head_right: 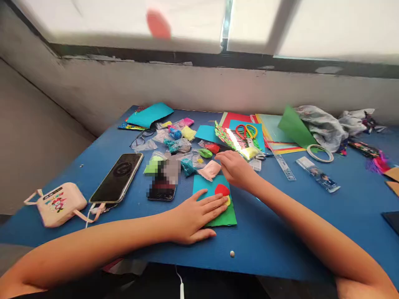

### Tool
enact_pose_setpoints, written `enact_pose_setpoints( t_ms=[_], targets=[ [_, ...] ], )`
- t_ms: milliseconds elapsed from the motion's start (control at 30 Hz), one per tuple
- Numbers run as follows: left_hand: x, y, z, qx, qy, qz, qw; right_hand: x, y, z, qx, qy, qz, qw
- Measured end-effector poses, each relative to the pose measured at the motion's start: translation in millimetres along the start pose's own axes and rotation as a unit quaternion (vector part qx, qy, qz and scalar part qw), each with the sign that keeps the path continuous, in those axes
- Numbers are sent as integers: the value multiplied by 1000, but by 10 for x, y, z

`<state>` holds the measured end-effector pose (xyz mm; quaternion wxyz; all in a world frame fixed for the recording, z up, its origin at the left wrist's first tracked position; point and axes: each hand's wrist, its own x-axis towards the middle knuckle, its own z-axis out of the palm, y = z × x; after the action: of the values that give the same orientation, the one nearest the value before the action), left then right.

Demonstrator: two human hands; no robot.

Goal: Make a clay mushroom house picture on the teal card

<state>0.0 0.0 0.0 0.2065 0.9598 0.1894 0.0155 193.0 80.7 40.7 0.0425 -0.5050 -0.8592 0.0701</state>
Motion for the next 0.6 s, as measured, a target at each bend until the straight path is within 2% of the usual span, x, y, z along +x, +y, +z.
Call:
enact_pose_setpoints(
  t_ms=[133, 233, 467, 600],
  targets=[
    [12, 58, -44, -20, 3, -15, 1000, 309, -14, -129, -11, -38, -23, 999],
    [10, 73, -86, -30, 0, -19, 999, 501, -120, -215, -34, -66, -29, 997],
    [2, 82, -115, -25, 4, -13, 1000, 852, -423, -481, -126, -153, 12, 980],
    [-5, 73, -95, 18, 21, -3, 1000, 987, -521, -495, -163, -156, 18, 974]
  ],
)
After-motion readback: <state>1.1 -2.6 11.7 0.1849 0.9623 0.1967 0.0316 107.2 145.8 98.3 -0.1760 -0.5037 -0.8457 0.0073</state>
